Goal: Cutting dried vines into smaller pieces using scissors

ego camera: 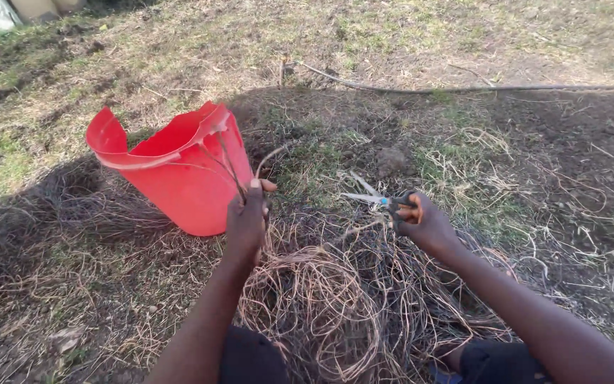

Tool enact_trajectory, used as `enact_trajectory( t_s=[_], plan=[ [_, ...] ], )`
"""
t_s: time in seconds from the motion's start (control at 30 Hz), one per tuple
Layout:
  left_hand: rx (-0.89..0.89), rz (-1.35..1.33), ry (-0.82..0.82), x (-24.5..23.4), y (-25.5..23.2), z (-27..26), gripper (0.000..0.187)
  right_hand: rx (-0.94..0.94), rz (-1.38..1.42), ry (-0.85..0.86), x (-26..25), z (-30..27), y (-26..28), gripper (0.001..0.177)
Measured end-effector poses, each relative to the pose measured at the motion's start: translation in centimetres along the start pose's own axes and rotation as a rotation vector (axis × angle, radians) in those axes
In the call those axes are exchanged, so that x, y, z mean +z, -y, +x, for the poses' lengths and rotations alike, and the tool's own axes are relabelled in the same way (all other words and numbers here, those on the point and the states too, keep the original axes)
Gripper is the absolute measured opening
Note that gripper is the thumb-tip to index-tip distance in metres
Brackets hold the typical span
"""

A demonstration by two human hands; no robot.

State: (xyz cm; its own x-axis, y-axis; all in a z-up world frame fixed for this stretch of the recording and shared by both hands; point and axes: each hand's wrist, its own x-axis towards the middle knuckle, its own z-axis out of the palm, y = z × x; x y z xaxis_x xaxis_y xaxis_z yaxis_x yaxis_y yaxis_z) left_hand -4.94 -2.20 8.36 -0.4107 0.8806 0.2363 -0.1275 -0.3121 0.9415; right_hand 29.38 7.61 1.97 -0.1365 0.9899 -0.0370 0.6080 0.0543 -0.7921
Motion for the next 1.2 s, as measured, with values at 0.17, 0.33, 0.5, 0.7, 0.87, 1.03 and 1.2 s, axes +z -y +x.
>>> enact_trajectory(
  t_s=[0.17, 0.33, 0.5, 0.7, 0.87, 1.03, 1.2],
  plan=[
    [-0.059, -0.194, -0.034, 0.3, -1.2, -0.3, 0.037, 0.065, 0.518, -0.006, 0.9, 0.7, -2.0, 0.052],
    [-0.165, -0.276, 0.104, 4.4, -0.3, -2.5, 0.038, 0.022, 0.771, 0.224, 4.3, -4.9, 4.8, 0.046],
    [-0.110, -0.275, 0.135, 7.3, 0.8, -3.4, 0.039, -0.083, 0.887, 0.407, 7.8, -8.1, 6.6, 0.056],
    [-0.024, -0.245, -0.053, 5.8, -0.3, -1.6, 0.042, -0.123, 0.997, 0.469, 8.2, -6.0, 3.6, 0.050],
    [0.139, 0.055, -0.062, 1.1, 0.1, 0.1, 0.038, -0.228, 1.018, 0.282, 3.1, -4.4, 3.6, 0.041],
    [0.129, 0.456, 0.289, 4.0, 2.5, -2.8, 0.041, -0.298, 0.695, 0.244, 0.7, -5.6, 5.0, 0.040],
    [-0.334, 0.440, 0.446, 7.3, 3.0, -5.8, 0.034, -0.366, 0.407, 0.172, 2.1, -7.3, 6.5, 0.038]
  ],
)
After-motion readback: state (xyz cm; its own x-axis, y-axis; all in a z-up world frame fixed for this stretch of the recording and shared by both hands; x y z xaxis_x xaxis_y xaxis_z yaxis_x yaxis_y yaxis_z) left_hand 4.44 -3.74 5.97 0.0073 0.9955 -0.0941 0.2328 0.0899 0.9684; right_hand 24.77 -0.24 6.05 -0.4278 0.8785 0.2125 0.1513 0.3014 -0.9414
